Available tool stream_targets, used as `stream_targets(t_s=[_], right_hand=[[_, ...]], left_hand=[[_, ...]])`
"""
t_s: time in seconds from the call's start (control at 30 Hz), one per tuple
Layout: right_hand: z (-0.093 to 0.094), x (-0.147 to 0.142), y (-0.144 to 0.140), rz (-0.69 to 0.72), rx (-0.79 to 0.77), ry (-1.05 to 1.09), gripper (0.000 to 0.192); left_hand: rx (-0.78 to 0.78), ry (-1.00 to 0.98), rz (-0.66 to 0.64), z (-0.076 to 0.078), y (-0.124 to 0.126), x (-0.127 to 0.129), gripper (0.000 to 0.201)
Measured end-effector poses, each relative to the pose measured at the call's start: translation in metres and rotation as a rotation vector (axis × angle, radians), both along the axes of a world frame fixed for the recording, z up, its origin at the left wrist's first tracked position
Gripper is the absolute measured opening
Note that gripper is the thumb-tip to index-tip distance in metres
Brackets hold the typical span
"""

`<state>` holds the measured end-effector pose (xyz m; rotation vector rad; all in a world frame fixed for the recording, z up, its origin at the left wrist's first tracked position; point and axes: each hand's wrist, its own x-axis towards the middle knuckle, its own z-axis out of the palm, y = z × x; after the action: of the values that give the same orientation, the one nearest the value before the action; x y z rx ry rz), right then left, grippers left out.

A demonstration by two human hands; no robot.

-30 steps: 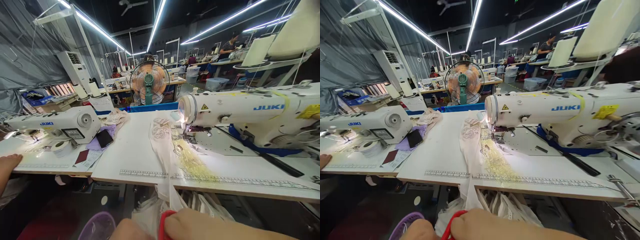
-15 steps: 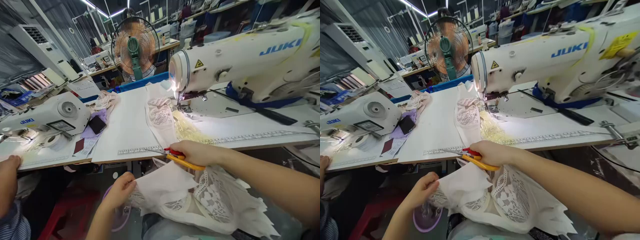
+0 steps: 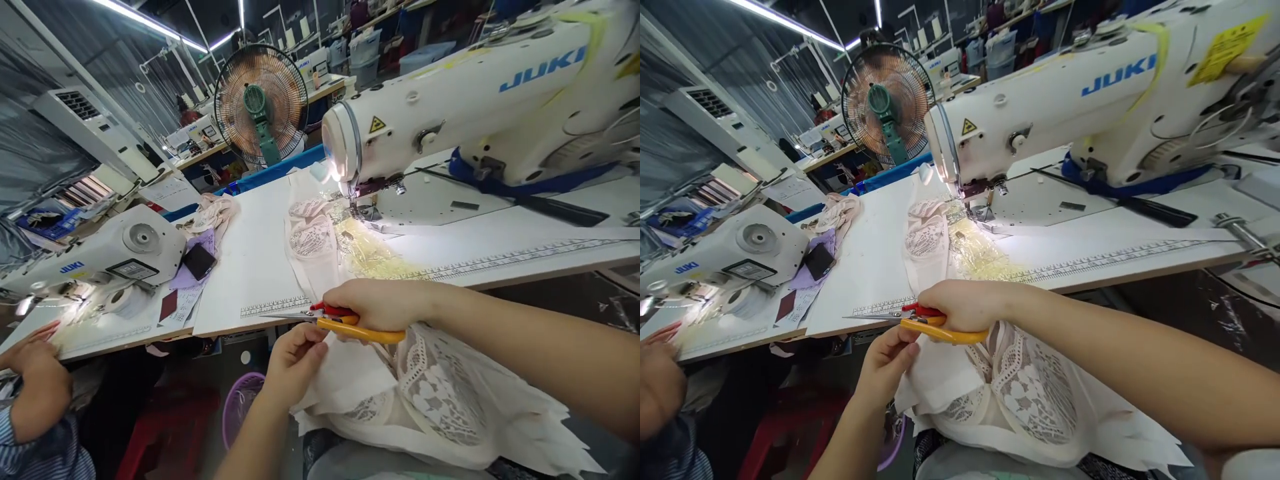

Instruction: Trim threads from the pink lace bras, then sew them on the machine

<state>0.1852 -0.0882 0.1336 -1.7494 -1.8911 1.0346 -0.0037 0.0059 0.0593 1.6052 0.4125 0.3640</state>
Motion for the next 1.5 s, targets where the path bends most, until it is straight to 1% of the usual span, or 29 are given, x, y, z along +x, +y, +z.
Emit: stream_targets(t_s=[0.07, 0.13, 0.27, 0.33, 0.47, 0.63, 0.7, 0.83, 0.93, 1.03, 1.17, 1.23, 1.33, 1.4, 1.43, 1.47, 1.5], right_hand=[[-0.002, 0.006, 0.001, 0.032, 0.016, -0.044, 0.019], [-0.004, 0.009, 0.003, 0.026, 0.041, -0.059, 0.019], [-0.003, 0.006, 0.006, -0.003, 0.052, 0.003, 0.017], [0.0, 0.003, 0.006, -0.001, 0.047, 0.015, 0.015], [0.006, 0.0, 0.006, -0.008, 0.027, 0.022, 0.013], [0.005, 0.001, 0.008, 0.005, -0.038, 0.106, 0.009], [0.004, 0.001, 0.01, 0.008, -0.024, 0.091, 0.008], [0.0, -0.001, 0.012, -0.02, 0.036, 0.0, 0.012], [-0.002, -0.002, 0.013, -0.019, 0.048, -0.026, 0.013], [-0.004, -0.004, 0.014, -0.03, 0.052, -0.018, 0.015], [-0.006, -0.008, 0.013, -0.074, 0.067, 0.015, 0.019], [-0.008, -0.011, 0.009, -0.132, 0.086, 0.043, 0.019], [-0.017, -0.017, -0.006, -0.267, 0.133, 0.093, 0.014], [-0.027, -0.022, -0.02, -0.341, 0.157, 0.224, 0.017], [-0.034, -0.024, -0.029, -0.366, 0.16, 0.355, 0.022], [-0.042, -0.027, -0.037, -0.371, 0.157, 0.469, 0.027], [-0.051, -0.03, -0.045, -0.353, 0.147, 0.534, 0.031]], left_hand=[[-0.1, 0.049, -0.003, 0.002, 0.003, -0.001, 0.025], [-0.178, 0.079, 0.001, 0.003, 0.004, 0.0, 0.026], [-0.261, 0.058, 0.022, 0.004, 0.002, 0.004, 0.024], [-0.269, 0.048, 0.046, 0.003, 0.001, 0.006, 0.024], [-0.25, 0.09, 0.098, 0.003, 0.0, 0.008, 0.03], [-0.236, 0.093, 0.115, 0.006, -0.002, 0.01, 0.032], [-0.24, 0.095, 0.154, 0.006, -0.004, 0.011, 0.032], [-0.241, 0.104, 0.219, 0.004, -0.006, 0.01, 0.034], [-0.252, 0.1, 0.223, 0.002, -0.006, 0.01, 0.032], [-0.231, 0.047, 0.211, 0.003, -0.007, 0.01, 0.026], [-0.207, 0.05, 0.136, 0.004, -0.008, 0.011, 0.029], [-0.251, 0.06, 0.131, 0.003, -0.008, 0.01, 0.024], [-0.383, 0.045, 0.227, 0.002, -0.01, 0.008, 0.026], [-0.476, 0.04, 0.304, 0.002, -0.011, 0.006, 0.03], [-0.515, 0.037, 0.335, 0.002, -0.012, 0.005, 0.032], [-0.546, 0.032, 0.362, 0.002, -0.011, 0.004, 0.033], [-0.571, 0.026, 0.385, 0.002, -0.011, 0.003, 0.034]])
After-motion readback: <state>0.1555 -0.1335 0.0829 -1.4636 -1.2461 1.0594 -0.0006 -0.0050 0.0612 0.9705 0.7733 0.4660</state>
